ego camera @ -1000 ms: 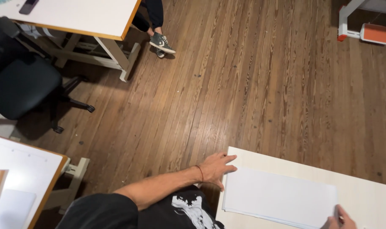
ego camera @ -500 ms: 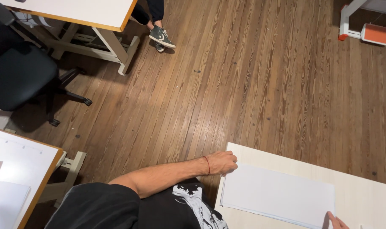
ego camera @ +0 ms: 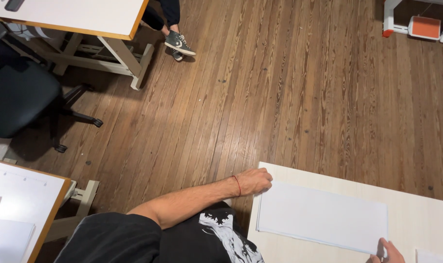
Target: Cutting large sheets of white material with scissors on a workshop table
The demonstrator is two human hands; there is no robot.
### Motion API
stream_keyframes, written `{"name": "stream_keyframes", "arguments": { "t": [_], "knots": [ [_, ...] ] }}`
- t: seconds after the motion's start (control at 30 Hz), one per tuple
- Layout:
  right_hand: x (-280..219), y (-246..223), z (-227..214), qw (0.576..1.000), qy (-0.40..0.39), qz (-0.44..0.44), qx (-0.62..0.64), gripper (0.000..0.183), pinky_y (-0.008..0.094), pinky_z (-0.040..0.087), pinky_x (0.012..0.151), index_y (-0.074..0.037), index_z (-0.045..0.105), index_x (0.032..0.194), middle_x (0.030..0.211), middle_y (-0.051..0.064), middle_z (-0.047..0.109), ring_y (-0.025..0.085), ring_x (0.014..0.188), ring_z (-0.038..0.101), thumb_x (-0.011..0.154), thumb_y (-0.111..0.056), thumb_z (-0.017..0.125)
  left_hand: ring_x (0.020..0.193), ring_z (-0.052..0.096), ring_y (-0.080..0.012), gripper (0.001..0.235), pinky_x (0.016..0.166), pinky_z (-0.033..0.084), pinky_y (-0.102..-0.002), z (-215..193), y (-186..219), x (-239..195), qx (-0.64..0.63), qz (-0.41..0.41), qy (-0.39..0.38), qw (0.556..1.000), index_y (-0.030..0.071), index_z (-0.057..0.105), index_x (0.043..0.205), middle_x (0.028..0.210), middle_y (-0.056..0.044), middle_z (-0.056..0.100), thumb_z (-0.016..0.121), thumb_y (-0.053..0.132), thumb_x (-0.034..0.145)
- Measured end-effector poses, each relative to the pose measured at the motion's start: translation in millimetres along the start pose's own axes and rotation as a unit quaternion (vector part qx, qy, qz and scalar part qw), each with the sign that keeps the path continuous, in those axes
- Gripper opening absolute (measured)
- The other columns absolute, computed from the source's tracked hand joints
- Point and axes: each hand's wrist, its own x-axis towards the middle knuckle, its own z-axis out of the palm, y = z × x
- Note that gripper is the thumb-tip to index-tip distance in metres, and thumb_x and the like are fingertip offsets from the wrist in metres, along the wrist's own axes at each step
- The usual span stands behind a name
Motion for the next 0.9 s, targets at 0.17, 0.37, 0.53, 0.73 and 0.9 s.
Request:
{"name": "stream_keyframes", "arguments": {
  "t": [0.17,0.37,0.53,0.73,0.9],
  "knots": [
    [-17,-46,-9,0.995,0.065,0.027,0.071,0.077,0.049,0.055,0.12,0.005,0.071,0.171,0.182,0.036,0.058,0.047,0.147,0.068,0.095,-0.001,0.081,0.099,0.068,-0.0308,0.02,0.06,0.06,-0.046,1,-7,2,0.019,0.0,0.035,0.999,0.009,0.07,0.083,0.092,-0.005,0.065,0.073,0.0,0.1],
    [-14,-68,-12,0.993,0.11,0.015,-0.029,0.079,0.046,0.037,0.141,-0.011,0.078,0.167,0.175,0.022,0.071,0.042,0.151,0.069,0.088,-0.004,0.089,0.099,0.066,-0.0331,0.018,0.061,0.059,-0.05,4,-15,5,0.049,-0.001,0.075,0.996,0.009,0.072,0.089,0.095,-0.006,0.068,0.07,0.003,0.105],
    [1,-45,6,0.993,0.097,0.011,-0.059,0.092,0.054,0.034,0.131,-0.019,0.067,0.175,0.183,0.018,0.063,0.034,0.16,0.063,0.087,-0.004,0.087,0.108,0.069,-0.0337,0.017,0.066,0.063,-0.048,-7,-13,6,0.007,-0.028,0.054,0.998,0.009,0.079,0.096,0.118,-0.012,0.081,0.068,-0.001,0.103],
    [-49,-132,-8,0.972,0.222,0.048,0.055,0.084,0.073,0.038,0.127,0.001,0.06,0.181,0.172,0.041,0.052,0.062,0.155,0.048,0.099,0.004,0.077,0.102,0.066,-0.0363,0.008,0.063,0.06,-0.053,-20,-2,-5,0.015,-0.026,0.052,0.998,0.006,0.066,0.104,0.106,-0.014,0.066,0.063,0.006,0.111],
    [-115,-220,-25,0.939,0.269,0.099,0.19,0.084,0.06,0.041,0.13,0.012,0.043,0.181,0.168,0.042,0.041,0.057,0.151,0.055,0.103,0.013,0.074,0.127,0.066,-0.0516,0.031,0.085,0.063,-0.063,-13,-1,-27,-0.017,-0.016,0.083,0.996,0.005,0.057,0.147,0.147,-0.036,0.059,0.058,0.006,0.116]
  ]
}}
